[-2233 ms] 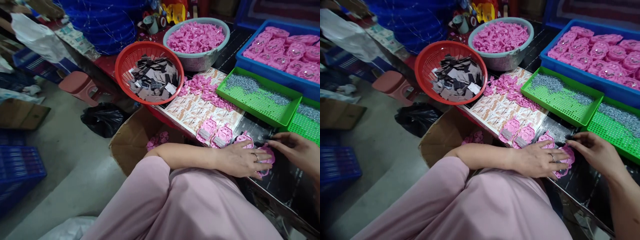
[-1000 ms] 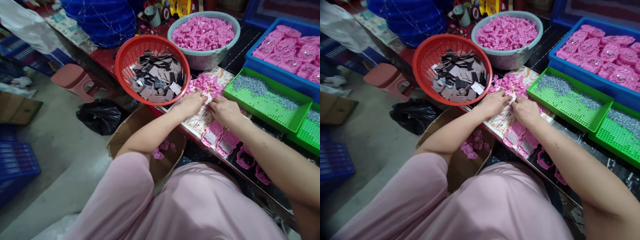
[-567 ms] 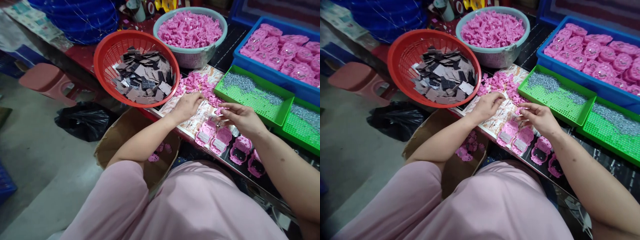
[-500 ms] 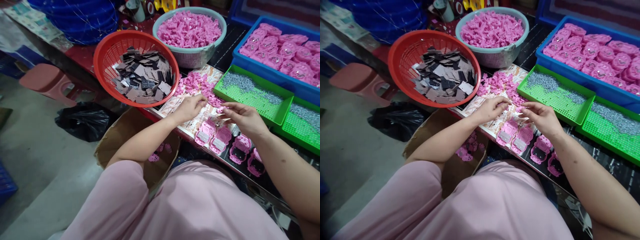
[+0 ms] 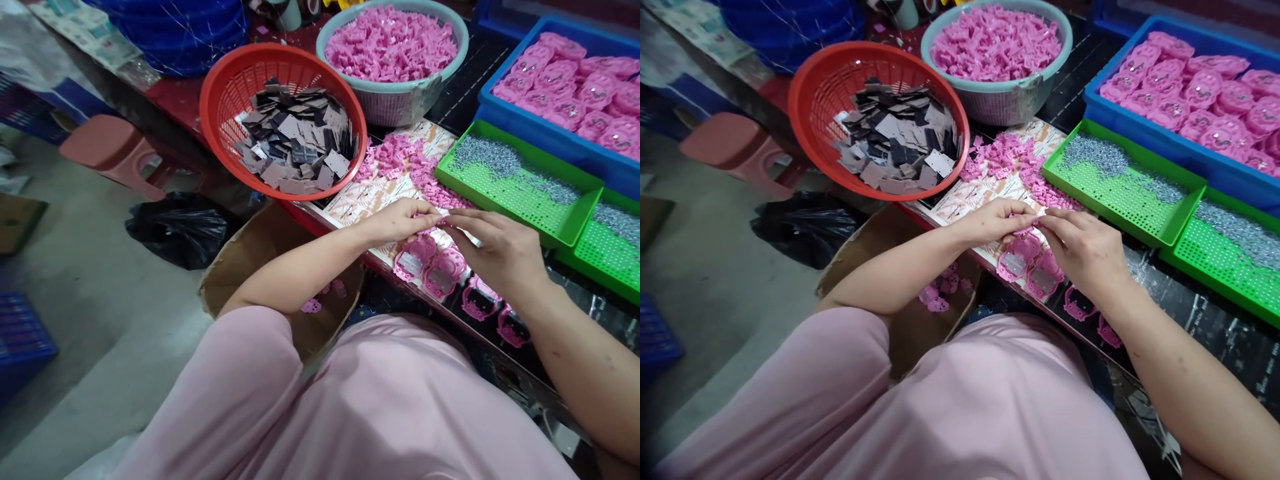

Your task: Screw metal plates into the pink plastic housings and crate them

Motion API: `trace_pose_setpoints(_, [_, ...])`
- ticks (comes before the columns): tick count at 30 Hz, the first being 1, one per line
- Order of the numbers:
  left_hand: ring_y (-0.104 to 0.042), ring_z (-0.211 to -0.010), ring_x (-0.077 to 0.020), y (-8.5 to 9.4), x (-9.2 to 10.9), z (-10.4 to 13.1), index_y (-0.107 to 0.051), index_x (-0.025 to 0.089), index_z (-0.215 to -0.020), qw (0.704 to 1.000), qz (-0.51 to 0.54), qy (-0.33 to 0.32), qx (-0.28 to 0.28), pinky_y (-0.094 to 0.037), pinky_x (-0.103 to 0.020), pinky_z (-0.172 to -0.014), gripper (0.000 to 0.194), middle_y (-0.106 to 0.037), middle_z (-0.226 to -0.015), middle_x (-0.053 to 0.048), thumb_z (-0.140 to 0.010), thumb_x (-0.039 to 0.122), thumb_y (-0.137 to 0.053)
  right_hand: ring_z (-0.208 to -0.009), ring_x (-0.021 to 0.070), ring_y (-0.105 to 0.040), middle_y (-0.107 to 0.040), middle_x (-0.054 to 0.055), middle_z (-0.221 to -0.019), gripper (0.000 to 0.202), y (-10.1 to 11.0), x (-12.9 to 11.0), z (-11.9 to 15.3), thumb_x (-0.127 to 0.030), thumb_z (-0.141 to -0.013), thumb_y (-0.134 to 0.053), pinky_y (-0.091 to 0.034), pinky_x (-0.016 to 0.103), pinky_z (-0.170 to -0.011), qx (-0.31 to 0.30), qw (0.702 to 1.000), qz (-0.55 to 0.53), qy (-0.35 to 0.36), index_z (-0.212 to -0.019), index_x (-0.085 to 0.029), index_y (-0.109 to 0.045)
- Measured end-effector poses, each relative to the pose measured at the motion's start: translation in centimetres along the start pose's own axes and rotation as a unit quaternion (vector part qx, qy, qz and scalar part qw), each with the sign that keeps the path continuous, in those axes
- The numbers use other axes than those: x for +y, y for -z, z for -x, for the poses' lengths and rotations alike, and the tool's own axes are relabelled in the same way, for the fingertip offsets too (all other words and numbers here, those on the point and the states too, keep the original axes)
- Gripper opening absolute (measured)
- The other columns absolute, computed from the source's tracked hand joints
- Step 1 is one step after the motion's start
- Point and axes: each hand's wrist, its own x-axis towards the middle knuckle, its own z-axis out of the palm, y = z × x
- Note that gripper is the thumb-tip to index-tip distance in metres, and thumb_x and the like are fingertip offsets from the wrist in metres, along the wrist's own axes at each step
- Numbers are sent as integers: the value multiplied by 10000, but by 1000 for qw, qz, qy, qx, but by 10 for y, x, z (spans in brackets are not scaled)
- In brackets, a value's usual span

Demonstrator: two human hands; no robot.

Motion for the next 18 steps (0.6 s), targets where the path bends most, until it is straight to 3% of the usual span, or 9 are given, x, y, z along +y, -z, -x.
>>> trace_pose_setpoints(3, [-548,-586,-48,8,-5,10,-659,113,-912,990,-125,-44,52,-435,-180,-615,161,-633,-738,17,-893,244,-567,-752,148,-694,-744,17,-891,153,-5,-1,6,-309,-870,-616,-493,252,-633,-31,996,38,-73,-915,-204,-718])
trace_pose_setpoints(6, [-637,-766,-102,14,-8,28,-680,129,-1056,971,-212,-58,95,-471,-228,-776,244,-710,-931,-34,-888,259,-561,-778,171,-673,-741,22,-861,201,-15,-3,14,-368,-870,-597,-445,279,-655,-67,988,68,-121,-897,-222,-731])
trace_pose_setpoints(12, [-676,-874,-135,1,-14,57,-681,165,-1065,947,-297,-96,84,-480,-236,-833,221,-733,-961,-35,-912,258,-551,-874,198,-630,-746,14,-897,210,-29,-10,15,-362,-886,-563,-352,340,-758,-111,984,90,-103,-883,-244,-737])
trace_pose_setpoints(18, [-686,-943,-157,-8,-26,58,-667,178,-1070,927,-350,-124,49,-470,-253,-866,211,-734,-1012,-47,-945,263,-520,-867,198,-575,-745,-12,-932,246,-33,-14,12,-355,-918,-527,-275,377,-795,-125,983,121,-61,-856,-244,-738])
